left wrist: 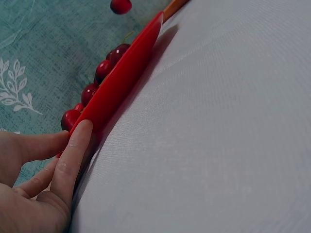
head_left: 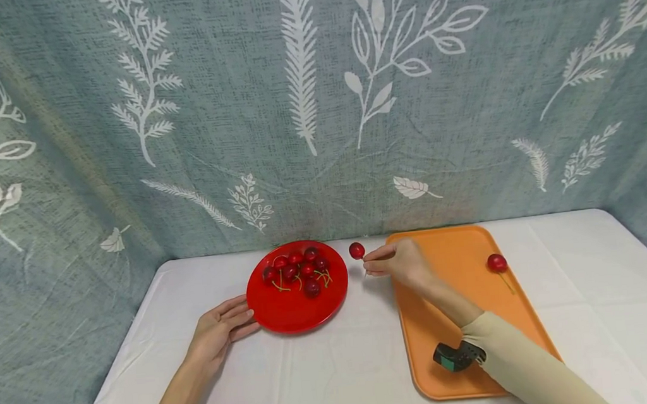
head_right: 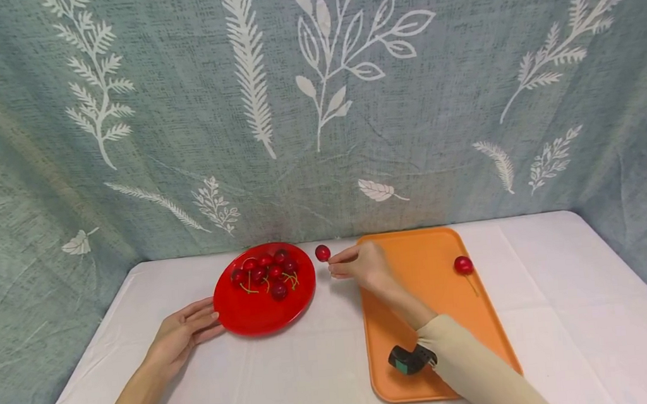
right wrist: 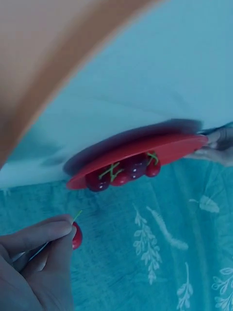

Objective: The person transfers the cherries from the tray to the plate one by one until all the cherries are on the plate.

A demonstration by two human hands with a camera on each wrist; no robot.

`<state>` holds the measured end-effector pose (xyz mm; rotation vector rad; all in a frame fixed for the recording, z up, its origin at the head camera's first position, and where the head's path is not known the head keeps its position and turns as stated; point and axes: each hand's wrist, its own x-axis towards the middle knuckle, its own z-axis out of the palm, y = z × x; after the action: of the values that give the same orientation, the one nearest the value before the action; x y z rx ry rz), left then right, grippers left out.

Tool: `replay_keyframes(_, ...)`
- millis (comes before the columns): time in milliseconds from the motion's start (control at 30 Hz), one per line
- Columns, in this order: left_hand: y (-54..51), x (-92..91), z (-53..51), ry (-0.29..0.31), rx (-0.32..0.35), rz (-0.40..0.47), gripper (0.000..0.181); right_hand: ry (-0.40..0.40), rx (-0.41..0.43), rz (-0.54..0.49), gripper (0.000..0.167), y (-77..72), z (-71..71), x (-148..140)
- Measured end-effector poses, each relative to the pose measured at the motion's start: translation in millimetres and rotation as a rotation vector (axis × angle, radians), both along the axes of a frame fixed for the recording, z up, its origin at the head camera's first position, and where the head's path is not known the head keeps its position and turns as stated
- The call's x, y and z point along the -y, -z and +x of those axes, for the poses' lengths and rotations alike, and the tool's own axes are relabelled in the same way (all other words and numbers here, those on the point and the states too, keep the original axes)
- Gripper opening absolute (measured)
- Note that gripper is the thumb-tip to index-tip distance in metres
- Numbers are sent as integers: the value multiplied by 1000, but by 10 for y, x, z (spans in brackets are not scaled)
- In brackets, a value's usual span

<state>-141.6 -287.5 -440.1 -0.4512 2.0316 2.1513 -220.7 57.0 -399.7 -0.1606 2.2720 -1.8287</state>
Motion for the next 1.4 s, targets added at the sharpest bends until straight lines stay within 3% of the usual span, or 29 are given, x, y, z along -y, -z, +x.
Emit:
replay_keyframes(300,-20,0,2,6,-5,13,54,-53,-31,87,12,153,-34,229)
replay_keyframes(467,-20,-15,6,5,-4,14,53,-76,-11,22,12,245,-37,318)
replay_keyframes(567,-16,-19,4,9,0,3,54,-58,-11,34,11,258,-42,354)
replay_keyframes(733,-4,-7,-1,-2,-5,0,53,-41,-20,91,10,220,-53,402)
replay_keyframes(933,20,5,0,1,-18,9,53,-41,-18,36,11,194,-44,418)
replay_keyframes(1167,14,9,-19,15,-14,8,54,-18,-88,127,10,154,-38,288)
replay_keyframes(1400,0,21,-17,27,-20,21,54,-44,-88,40,17,-52,-85,25)
